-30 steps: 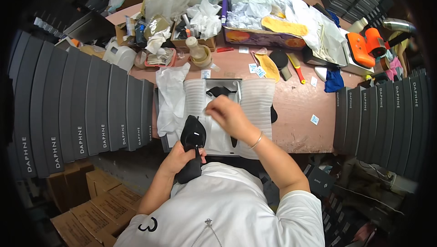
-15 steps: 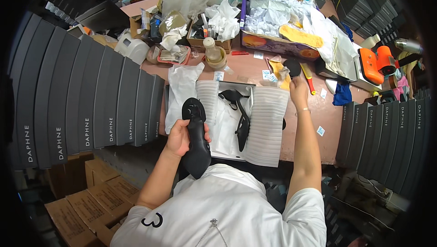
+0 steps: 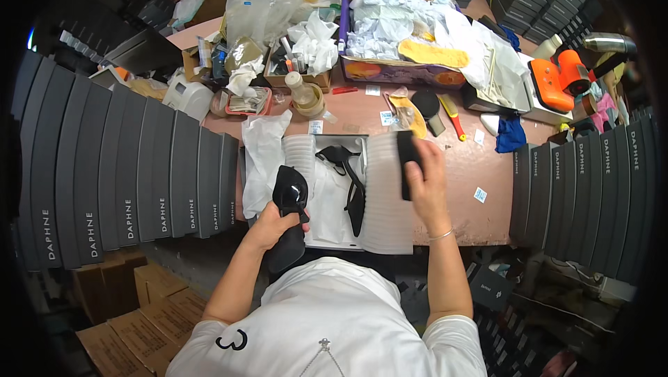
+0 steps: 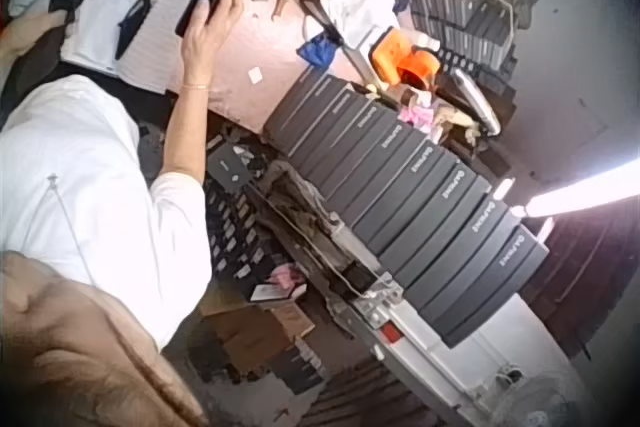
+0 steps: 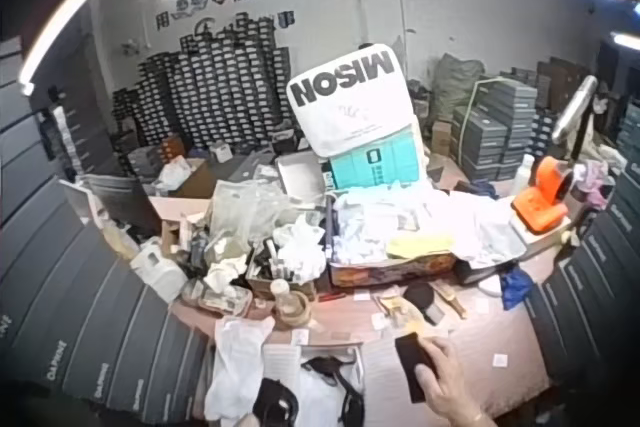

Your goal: Inspecting, cleaning, and packing high-heeled shoes into boxes for shipment.

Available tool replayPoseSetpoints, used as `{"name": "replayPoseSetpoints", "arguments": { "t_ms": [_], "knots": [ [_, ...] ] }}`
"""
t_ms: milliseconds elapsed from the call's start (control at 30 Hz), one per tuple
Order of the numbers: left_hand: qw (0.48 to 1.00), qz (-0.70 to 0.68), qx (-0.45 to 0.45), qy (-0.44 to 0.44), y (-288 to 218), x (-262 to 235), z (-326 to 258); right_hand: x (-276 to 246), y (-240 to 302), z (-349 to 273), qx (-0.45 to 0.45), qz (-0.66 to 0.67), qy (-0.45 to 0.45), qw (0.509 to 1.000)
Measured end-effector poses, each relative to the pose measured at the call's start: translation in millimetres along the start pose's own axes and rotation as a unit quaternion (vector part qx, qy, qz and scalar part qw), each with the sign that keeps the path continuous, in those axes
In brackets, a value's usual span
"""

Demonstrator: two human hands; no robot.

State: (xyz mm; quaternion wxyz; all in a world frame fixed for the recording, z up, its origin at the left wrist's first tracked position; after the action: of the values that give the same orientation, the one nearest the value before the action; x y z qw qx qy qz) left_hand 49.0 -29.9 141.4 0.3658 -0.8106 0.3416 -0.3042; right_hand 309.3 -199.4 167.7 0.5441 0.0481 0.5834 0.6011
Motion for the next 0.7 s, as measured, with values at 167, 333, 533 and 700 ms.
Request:
{"name": "replayPoseSetpoints", "arguments": {
  "t_ms": [167, 333, 533, 700],
  "knots": [
    [0.989, 0.081, 0.082, 0.095, -11.8, 30.8, -12.7, 48.5, 101.8, -30.7, -0.44, -0.055, 0.245, 0.862],
    [0.993, 0.05, 0.02, 0.104, 7.5, 2.1, -21.9, 66.9, 42.5, -21.7, -0.222, -0.096, 0.336, 0.91],
    [0.994, 0.096, 0.018, 0.052, 12.7, -1.8, -23.6, 77.6, 86.4, -38.5, -0.418, -0.042, 0.218, 0.881],
    [0.995, 0.061, 0.049, 0.055, 13.7, -1.6, -28.8, 71.6, 113.7, -35.4, -0.406, 0.009, 0.234, 0.883]
  ]
}}
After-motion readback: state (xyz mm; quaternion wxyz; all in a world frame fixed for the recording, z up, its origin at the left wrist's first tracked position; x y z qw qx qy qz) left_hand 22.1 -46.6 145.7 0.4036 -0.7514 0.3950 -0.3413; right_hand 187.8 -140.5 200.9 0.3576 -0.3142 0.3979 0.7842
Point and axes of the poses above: each hand's wrist, its own z-axis towards the middle knuckle, its own x-axis out of the palm, y = z × x, the point moved 3 cm from there along z, towards the middle knuckle, and after that the axes turned 4 degrees about -z, right-handed, at the moved point
